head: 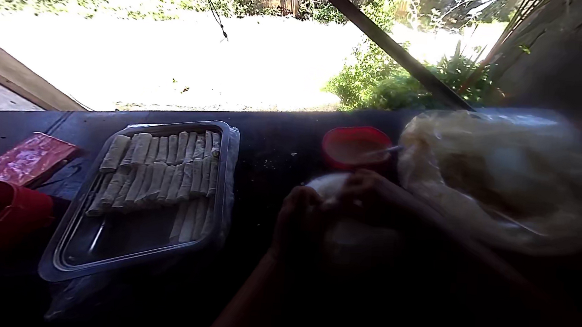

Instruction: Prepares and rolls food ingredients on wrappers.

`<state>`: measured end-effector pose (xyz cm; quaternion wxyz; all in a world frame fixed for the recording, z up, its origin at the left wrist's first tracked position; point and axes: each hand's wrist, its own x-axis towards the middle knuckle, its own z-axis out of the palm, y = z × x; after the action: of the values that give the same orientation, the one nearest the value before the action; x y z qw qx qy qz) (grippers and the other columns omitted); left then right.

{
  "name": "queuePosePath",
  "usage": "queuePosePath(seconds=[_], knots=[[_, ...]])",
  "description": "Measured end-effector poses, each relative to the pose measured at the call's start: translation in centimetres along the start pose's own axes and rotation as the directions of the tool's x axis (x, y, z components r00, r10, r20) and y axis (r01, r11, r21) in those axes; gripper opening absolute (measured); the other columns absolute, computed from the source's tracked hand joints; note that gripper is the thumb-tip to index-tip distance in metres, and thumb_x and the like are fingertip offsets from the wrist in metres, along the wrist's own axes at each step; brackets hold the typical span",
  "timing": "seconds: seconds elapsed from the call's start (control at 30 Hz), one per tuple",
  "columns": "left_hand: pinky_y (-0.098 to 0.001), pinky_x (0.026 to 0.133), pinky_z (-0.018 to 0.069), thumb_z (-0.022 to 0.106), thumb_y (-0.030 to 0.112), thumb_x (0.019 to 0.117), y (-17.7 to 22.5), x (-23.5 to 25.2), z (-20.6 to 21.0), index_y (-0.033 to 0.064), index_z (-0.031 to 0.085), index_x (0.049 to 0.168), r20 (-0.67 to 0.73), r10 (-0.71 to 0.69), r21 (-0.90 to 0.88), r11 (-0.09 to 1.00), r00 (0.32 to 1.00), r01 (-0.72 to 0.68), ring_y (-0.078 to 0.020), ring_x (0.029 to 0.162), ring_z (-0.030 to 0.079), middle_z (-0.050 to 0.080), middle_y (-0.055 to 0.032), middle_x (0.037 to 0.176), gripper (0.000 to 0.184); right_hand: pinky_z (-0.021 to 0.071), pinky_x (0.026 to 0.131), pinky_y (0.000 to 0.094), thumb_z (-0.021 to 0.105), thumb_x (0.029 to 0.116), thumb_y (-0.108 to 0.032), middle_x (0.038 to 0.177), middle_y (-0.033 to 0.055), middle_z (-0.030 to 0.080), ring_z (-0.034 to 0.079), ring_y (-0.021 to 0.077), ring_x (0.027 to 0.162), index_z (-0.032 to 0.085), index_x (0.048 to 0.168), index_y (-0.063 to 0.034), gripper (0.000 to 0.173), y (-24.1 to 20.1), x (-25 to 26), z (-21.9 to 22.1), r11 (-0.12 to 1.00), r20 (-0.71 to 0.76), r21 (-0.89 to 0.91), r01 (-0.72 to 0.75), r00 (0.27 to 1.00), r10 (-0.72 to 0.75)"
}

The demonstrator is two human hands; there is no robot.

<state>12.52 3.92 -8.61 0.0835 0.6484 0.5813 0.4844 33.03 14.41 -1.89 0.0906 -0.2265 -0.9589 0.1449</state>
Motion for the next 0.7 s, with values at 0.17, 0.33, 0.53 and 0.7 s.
queuePosePath(seconds=[0.17,0.33,0.53,0.7], knots=[[-0.035,0.09,0.058,0.074,0.044,0.0924,-0.3,0.2,-0.4,0.0067,0.063,0.108,0.029,0.06,0.012,0.998,0.998,-0.06,-0.0125,0.097,0.069,0.071,-0.0029,0.102,0.042,0.0511,0.098,0.0374,0.057,0.104,-0.029,0.107,0.0002,0.073,0.065,0.0165,0.108,0.078,0.107,-0.0166,0.025,0.8,-0.1,1.3,0.995,-0.002,0.097,-0.007,1.0,0.008],[-0.0431,0.103,0.0468,0.058,0.047,0.1006,1.9,1.0,-0.6,0.0146,0.068,0.111,0.201,0.187,0.239,0.942,0.961,-0.234,-0.0135,0.106,0.069,0.075,-0.0006,0.11,0.036,0.0489,0.098,0.0443,0.055,0.1053,-0.028,0.108,0.0016,0.073,0.065,0.0189,0.109,0.077,0.105,-0.0145,0.026,0.7,0.6,0.6,0.995,0.092,0.094,-0.031,0.995,0.022],[-0.0431,0.098,0.0496,0.053,0.039,0.1049,1.4,1.8,-0.3,0.0158,0.069,0.106,0.245,0.16,0.231,0.948,0.956,-0.217,-0.0133,0.092,0.071,0.075,0.0023,0.094,0.028,0.0476,0.099,0.0451,0.057,0.1034,-0.034,0.112,0.0011,0.072,0.064,0.0191,0.111,0.074,0.116,-0.0154,0.028,0.4,0.0,0.6,0.998,0.048,0.053,-0.042,0.998,0.04],[-0.0433,0.097,0.0493,0.051,0.037,0.1066,1.2,1.9,-0.3,0.0155,0.068,0.105,0.245,0.137,0.216,0.957,0.96,-0.192,-0.012,0.092,0.07,0.074,0.0031,0.095,0.028,0.0491,0.101,0.0414,0.049,0.1079,-0.035,0.111,-0.0014,0.073,0.064,0.0173,0.113,0.074,0.114,-0.0186,0.03,0.7,-1.1,2.2,0.997,-0.117,-0.062,0.04,0.992,-0.047]])
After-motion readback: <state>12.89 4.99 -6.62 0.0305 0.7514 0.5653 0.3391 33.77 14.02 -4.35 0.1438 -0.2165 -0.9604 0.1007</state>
